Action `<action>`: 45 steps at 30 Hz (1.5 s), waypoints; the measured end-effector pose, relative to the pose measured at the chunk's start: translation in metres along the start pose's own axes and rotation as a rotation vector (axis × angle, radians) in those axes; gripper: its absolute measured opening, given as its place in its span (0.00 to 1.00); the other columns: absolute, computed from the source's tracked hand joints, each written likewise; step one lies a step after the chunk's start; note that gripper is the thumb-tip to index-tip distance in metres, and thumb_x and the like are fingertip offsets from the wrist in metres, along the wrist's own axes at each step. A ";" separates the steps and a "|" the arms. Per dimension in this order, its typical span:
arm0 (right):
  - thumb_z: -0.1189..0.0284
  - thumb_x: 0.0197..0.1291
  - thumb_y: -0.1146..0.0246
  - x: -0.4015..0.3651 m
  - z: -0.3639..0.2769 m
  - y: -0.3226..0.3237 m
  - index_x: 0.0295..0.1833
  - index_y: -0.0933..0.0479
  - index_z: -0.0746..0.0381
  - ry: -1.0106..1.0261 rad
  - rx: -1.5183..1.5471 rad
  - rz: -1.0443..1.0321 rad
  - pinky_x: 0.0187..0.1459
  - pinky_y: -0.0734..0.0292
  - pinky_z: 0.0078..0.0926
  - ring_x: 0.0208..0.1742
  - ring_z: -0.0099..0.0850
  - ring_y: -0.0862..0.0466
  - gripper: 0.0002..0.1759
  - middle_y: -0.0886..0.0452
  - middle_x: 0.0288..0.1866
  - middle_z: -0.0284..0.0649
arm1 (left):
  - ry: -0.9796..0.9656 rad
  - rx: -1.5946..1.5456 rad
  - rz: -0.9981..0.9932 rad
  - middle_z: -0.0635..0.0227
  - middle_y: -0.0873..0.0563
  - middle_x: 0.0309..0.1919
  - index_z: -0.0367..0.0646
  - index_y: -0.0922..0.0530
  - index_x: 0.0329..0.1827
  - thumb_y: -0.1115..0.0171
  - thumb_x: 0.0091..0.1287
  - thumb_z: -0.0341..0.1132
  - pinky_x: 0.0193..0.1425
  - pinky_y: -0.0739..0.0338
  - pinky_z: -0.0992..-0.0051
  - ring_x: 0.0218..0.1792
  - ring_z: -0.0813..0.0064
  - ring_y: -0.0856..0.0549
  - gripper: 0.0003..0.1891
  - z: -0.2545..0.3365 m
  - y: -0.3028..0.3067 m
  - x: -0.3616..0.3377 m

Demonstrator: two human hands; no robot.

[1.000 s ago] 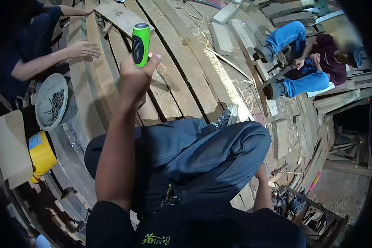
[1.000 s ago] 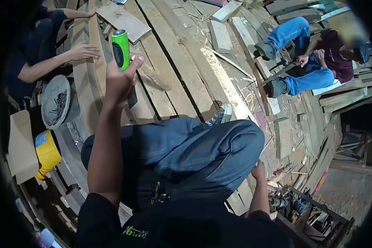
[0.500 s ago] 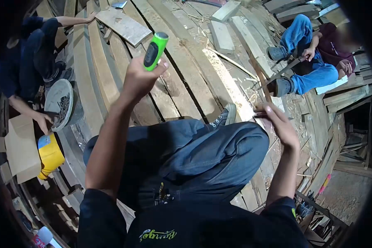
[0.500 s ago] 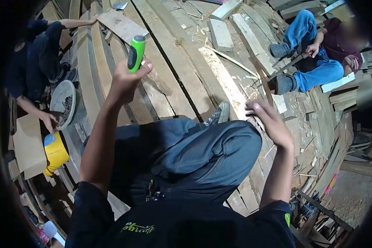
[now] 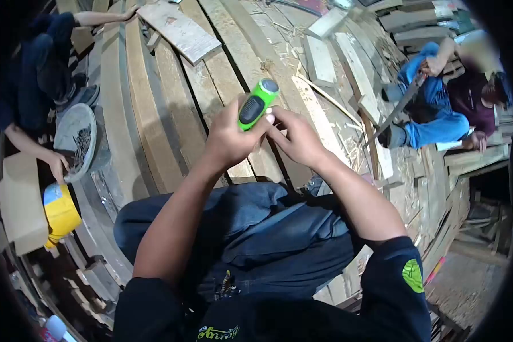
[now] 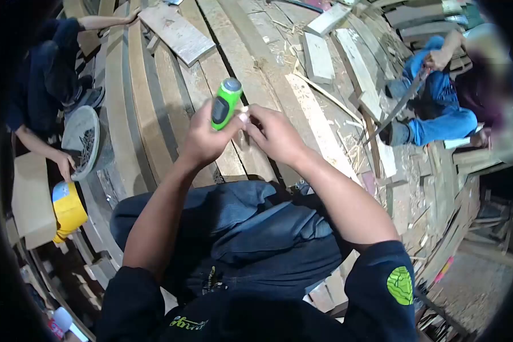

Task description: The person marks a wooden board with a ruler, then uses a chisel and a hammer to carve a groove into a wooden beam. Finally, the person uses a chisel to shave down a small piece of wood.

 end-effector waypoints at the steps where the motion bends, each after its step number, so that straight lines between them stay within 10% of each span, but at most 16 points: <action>1: 0.70 0.67 0.33 -0.003 0.008 0.001 0.50 0.23 0.68 -0.083 0.040 -0.007 0.44 0.19 0.42 0.40 0.48 0.12 0.13 0.15 0.36 0.52 | -0.065 -0.014 0.156 0.59 0.12 0.32 0.36 0.19 0.46 0.27 0.67 0.40 0.42 0.20 0.68 0.36 0.70 0.12 0.16 0.008 0.011 -0.001; 5: 0.71 0.65 0.31 -0.003 0.021 0.002 0.54 0.22 0.67 -0.129 -0.082 -0.109 0.41 0.19 0.30 0.36 0.32 0.14 0.16 0.16 0.37 0.45 | 0.259 -0.439 0.105 0.74 0.16 0.33 0.40 0.19 0.45 0.27 0.68 0.41 0.43 0.24 0.70 0.35 0.80 0.20 0.14 -0.009 0.042 -0.003; 11: 0.71 0.67 0.32 -0.012 -0.006 0.009 0.49 0.21 0.65 0.004 -0.077 -0.205 0.37 0.23 0.23 0.35 0.26 0.19 0.11 0.18 0.39 0.39 | 0.365 -0.793 0.397 0.70 0.18 0.34 0.39 0.21 0.49 0.33 0.72 0.33 0.49 0.26 0.75 0.40 0.76 0.18 0.09 -0.032 0.061 -0.044; 15: 0.69 0.70 0.36 -0.030 -0.007 0.014 0.49 0.27 0.65 -0.155 -0.326 -0.280 0.42 0.21 0.45 0.40 0.51 0.15 0.12 0.17 0.38 0.54 | 0.267 -0.873 0.418 0.70 0.20 0.33 0.39 0.22 0.48 0.36 0.76 0.45 0.50 0.26 0.72 0.39 0.74 0.20 0.16 -0.041 0.048 -0.059; 18: 0.69 0.72 0.40 -0.048 -0.021 -0.001 0.56 0.31 0.63 -0.174 -0.402 -0.450 0.40 0.19 0.52 0.35 0.55 0.13 0.14 0.16 0.32 0.54 | 0.140 -0.977 0.311 0.64 0.21 0.36 0.38 0.22 0.45 0.52 0.71 0.76 0.52 0.27 0.66 0.39 0.69 0.22 0.41 -0.020 0.042 -0.056; 29: 0.75 0.63 0.34 -0.061 -0.027 -0.007 0.61 0.23 0.62 -0.139 -0.508 -0.434 0.46 0.17 0.45 0.42 0.54 0.13 0.20 0.14 0.43 0.51 | -0.011 -1.046 0.265 0.64 0.23 0.33 0.36 0.24 0.40 0.52 0.61 0.82 0.51 0.30 0.66 0.36 0.71 0.24 0.47 -0.007 0.032 -0.059; 33: 0.71 0.68 0.38 -0.059 -0.029 -0.013 0.58 0.25 0.67 -0.064 -0.619 -0.427 0.38 0.19 0.50 0.34 0.53 0.13 0.16 0.15 0.32 0.53 | 0.051 -1.021 0.172 0.66 0.21 0.34 0.36 0.21 0.40 0.40 0.52 0.82 0.45 0.29 0.74 0.35 0.76 0.22 0.48 -0.019 0.025 -0.062; 45: 0.68 0.73 0.40 -0.059 -0.021 -0.018 0.43 0.27 0.66 -0.179 -0.551 -0.263 0.34 0.19 0.55 0.30 0.60 0.15 0.11 0.17 0.26 0.58 | 0.143 -0.695 -0.069 0.70 0.26 0.25 0.39 0.27 0.29 0.50 0.45 0.92 0.42 0.35 0.73 0.29 0.73 0.28 0.53 0.023 -0.001 -0.078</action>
Point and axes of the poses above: each hand's wrist, its own x-axis towards the middle knuckle, its own y-axis out of the back of the hand, z = x × y, the point moved 8 cm from there along x, towards the middle knuckle
